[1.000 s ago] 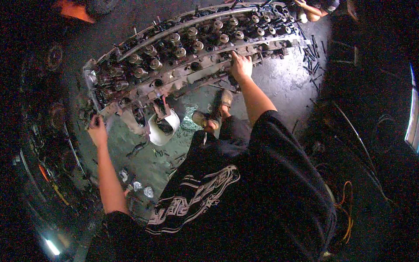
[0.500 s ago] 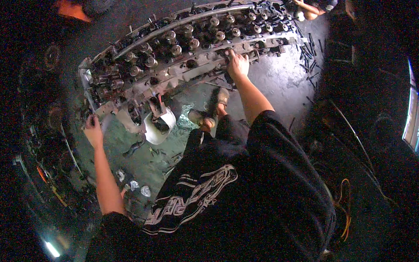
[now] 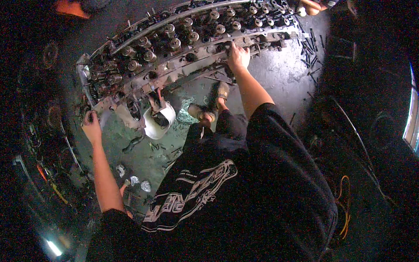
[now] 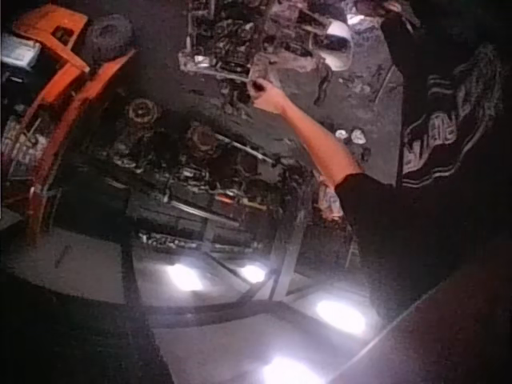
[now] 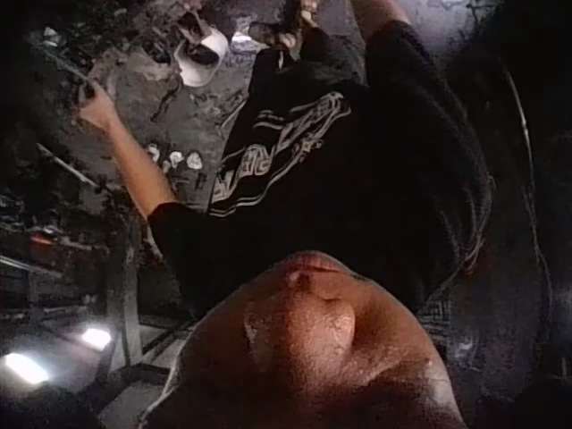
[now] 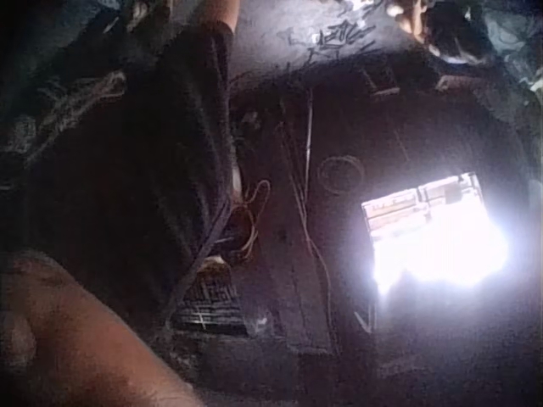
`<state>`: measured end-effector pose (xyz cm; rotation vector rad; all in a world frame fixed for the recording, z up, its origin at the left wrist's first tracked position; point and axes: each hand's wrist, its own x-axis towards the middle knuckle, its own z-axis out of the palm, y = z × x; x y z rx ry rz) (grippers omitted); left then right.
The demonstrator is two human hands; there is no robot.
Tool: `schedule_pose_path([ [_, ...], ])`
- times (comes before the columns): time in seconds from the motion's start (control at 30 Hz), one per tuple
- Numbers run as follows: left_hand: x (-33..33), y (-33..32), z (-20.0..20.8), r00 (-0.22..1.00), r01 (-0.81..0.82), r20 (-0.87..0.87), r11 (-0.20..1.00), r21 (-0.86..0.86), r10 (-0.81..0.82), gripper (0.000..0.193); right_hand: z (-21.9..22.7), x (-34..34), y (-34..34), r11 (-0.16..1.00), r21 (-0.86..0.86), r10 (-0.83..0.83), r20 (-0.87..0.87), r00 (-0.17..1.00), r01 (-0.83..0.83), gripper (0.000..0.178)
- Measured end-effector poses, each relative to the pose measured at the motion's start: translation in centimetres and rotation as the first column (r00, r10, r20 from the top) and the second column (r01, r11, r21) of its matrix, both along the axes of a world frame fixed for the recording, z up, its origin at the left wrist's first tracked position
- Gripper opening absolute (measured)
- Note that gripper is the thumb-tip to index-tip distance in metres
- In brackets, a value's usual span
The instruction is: The person loosens parts on an engine cylinder head using a metal bar, removes a long metal rod, and extracts components from the cylinder head by hand.
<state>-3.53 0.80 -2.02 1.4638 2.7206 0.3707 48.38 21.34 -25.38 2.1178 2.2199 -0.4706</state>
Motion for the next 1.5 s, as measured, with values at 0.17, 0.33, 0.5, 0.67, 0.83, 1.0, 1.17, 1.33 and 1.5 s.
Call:
schedule_pose_path([
  [0.17, -0.4, -0.2, 0.1, 0.997, 0.004, 0.079, 1.0, -0.003, -0.004, 0.034, 0.2, -0.3, -0.9, 0.997, 0.026, 0.068, -0.07, 0.995, -0.066, 0.057],
  [0.33, -0.5, -0.4, -0.5, 0.999, 0.034, 0.0, 0.996, 0.083, -0.034, 0.034, 0.4, 0.7, 0.0, 0.998, 0.005, 0.06, -0.021, 0.998, -0.06, 0.055],
  [0.5, -1.0, -0.2, -0.4, 0.999, 0.008, 0.034, 0.999, 0.042, -0.01, 0.03, -0.3, -0.5, -0.1, 0.999, 0.034, 0.019, 0.038, 0.999, -0.02, 0.048],
  [0.67, 0.3, 0.3, 0.1, 0.996, 0.09, 0.009, 0.987, 0.134, -0.092, 0.025, -0.8, 1.1, -0.5, 0.972, 0.201, 0.143, -0.087, 0.986, -0.123, 0.041],
  [0.83, 1.9, 0.5, 1.2, 0.999, 0.042, -0.025, 0.998, 0.054, -0.041, 0.024, -0.1, -0.2, -0.7, 0.986, 0.164, 0.024, 0.022, 0.999, -0.027, 0.038],
  [1.0, 0.6, -0.2, 0.5, 0.996, 0.077, -0.058, 0.995, 0.065, -0.074, 0.022, 0.0, 0.1, -0.8, 0.988, 0.107, 0.121, -0.065, 0.99, -0.114, 0.046],
  [1.17, 1.8, 0.7, 1.3, 1.0, -0.014, 0.02, 1.0, -0.018, 0.014, 0.026, 0.3, 0.8, -1.3, 0.989, 0.147, 0.027, -0.028, 0.999, -0.023, 0.039],
  [1.33, 0.1, 0.6, 0.3, 0.997, 0.037, 0.063, 0.999, 0.012, -0.037, 0.031, -1.6, 0.8, -0.1, 0.982, 0.173, 0.083, -0.035, 0.996, -0.075, 0.038],
  [1.5, 0.0, 0.5, 0.1, 1.0, -0.004, 0.021, 1.0, 0.01, 0.004, 0.037, -0.9, 1.6, -0.6, 0.977, 0.154, 0.162, -0.092, 0.982, -0.147, 0.04],
])
